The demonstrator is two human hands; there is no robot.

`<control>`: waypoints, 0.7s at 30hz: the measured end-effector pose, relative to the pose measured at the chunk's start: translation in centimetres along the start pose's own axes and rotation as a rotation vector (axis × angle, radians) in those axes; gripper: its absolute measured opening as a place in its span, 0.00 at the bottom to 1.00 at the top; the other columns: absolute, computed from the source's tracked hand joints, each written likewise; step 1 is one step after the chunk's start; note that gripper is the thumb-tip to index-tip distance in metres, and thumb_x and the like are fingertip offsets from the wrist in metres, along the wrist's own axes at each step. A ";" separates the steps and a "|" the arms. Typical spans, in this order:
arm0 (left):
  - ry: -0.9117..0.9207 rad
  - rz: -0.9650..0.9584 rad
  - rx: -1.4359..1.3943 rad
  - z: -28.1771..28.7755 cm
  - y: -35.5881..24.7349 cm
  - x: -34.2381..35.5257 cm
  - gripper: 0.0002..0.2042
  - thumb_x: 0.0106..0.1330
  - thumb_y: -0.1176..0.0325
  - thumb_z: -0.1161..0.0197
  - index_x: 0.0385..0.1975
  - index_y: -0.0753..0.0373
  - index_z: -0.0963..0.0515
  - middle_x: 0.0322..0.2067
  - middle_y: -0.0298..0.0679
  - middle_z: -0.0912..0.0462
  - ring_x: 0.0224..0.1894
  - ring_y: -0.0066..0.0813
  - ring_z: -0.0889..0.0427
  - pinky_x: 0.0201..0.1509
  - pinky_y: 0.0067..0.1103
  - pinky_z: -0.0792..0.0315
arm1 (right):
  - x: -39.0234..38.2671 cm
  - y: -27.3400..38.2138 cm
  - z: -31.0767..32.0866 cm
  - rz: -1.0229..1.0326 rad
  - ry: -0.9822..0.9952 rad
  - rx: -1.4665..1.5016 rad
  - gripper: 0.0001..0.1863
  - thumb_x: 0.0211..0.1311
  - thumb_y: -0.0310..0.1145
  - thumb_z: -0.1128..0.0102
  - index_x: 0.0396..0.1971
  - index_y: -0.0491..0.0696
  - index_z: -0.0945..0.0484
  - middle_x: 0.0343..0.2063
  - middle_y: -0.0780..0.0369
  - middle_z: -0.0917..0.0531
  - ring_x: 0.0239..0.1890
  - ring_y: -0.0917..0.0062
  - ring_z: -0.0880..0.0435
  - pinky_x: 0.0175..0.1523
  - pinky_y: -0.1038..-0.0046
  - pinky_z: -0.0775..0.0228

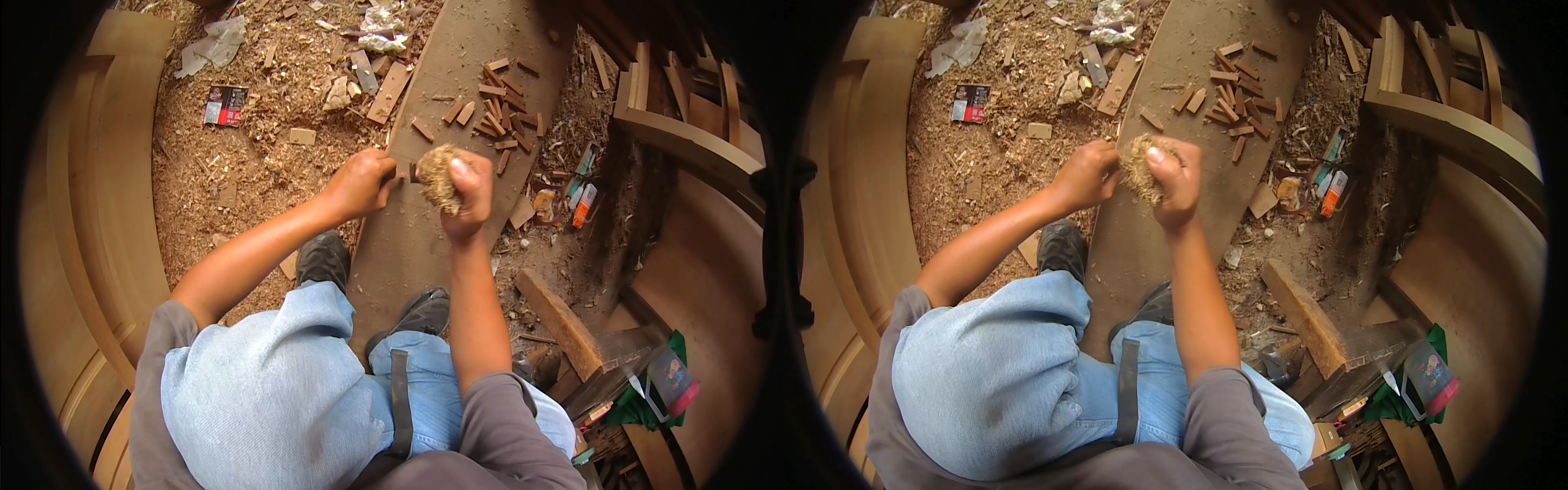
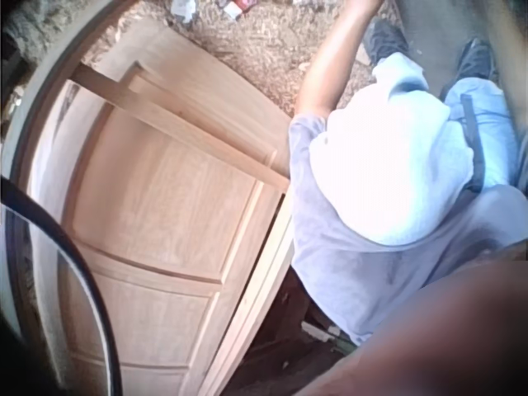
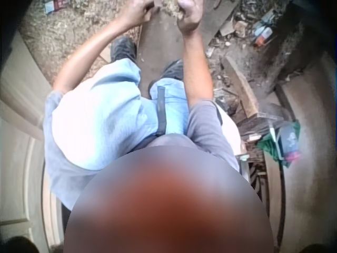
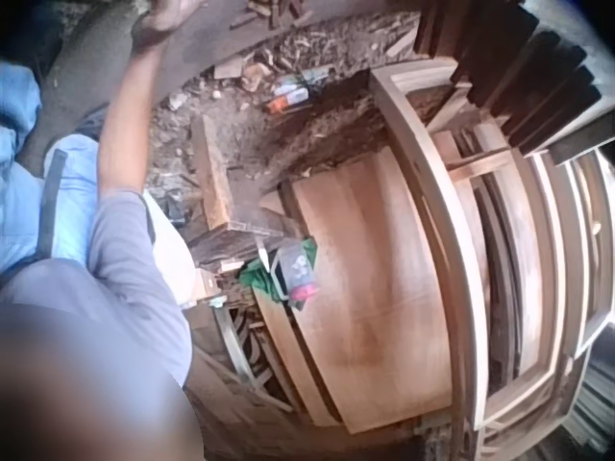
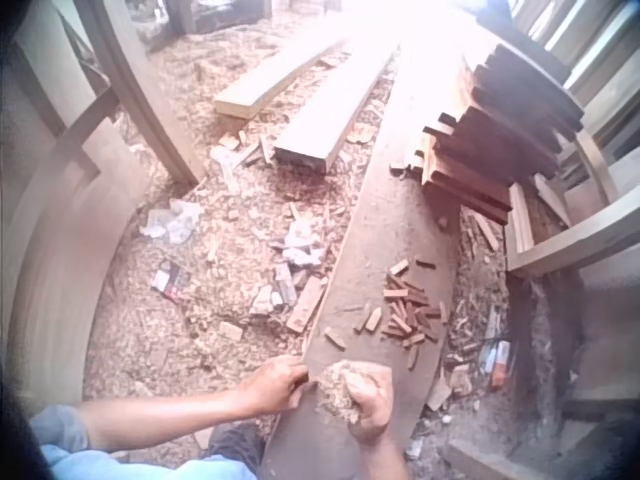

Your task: The person sits on the floor and uses a chisel to shape small wooden pieces. They repeatedly pick up pieces, carve them, and place them back down, occasionally using a brush to clear sawdust.

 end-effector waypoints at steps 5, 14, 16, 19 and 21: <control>0.015 0.011 -0.001 0.0 0.1 -0.1 0.04 0.55 0.78 0.35 0.28 0.68 0.22 0.26 0.47 0.22 0.35 0.48 0.21 0.42 0.38 0.25 | -0.2 -0.2 -0.1 -0.011 0.030 0.066 0.22 0.59 0.43 0.49 0.27 0.36 0.18 0.20 0.63 0.20 0.20 0.83 0.27 0.26 0.80 0.38; 0.035 0.033 0.013 0.1 -0.1 -0.2 0.06 0.54 0.78 0.35 0.32 0.67 0.22 0.27 0.48 0.22 0.36 0.49 0.21 0.43 0.38 0.25 | -0.5 0.0 -0.5 -0.031 0.014 0.144 0.20 0.58 0.41 0.48 0.27 0.36 0.19 0.19 0.65 0.22 0.19 0.84 0.30 0.25 0.79 0.41; 0.027 0.035 0.002 0.1 -0.1 -0.2 0.05 0.56 0.77 0.34 0.23 0.69 0.25 0.27 0.49 0.22 0.37 0.50 0.20 0.46 0.38 0.25 | -0.4 -0.3 -0.6 -0.081 0.015 0.039 0.20 0.59 0.41 0.48 0.26 0.37 0.20 0.19 0.64 0.22 0.19 0.84 0.30 0.25 0.78 0.41; -0.008 0.020 -0.022 0.0 -0.1 -0.3 0.06 0.55 0.77 0.34 0.23 0.69 0.25 0.27 0.49 0.23 0.37 0.50 0.20 0.44 0.39 0.25 | -0.4 0.1 -0.5 -0.039 -0.007 0.005 0.20 0.58 0.41 0.48 0.25 0.37 0.21 0.19 0.64 0.22 0.19 0.84 0.29 0.25 0.78 0.41; -0.004 0.011 -0.019 0.0 0.0 -0.3 0.06 0.55 0.77 0.34 0.24 0.69 0.25 0.27 0.49 0.23 0.37 0.50 0.20 0.44 0.39 0.25 | -0.3 0.4 -0.6 0.000 -0.003 0.071 0.20 0.58 0.42 0.48 0.25 0.37 0.21 0.19 0.65 0.22 0.19 0.84 0.29 0.25 0.78 0.41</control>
Point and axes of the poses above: each hand's wrist, its own x-axis towards the middle knuckle, its own z-axis out of the back of the hand, y = z × x, the point moved 5 cm from there along x, towards the middle knuckle
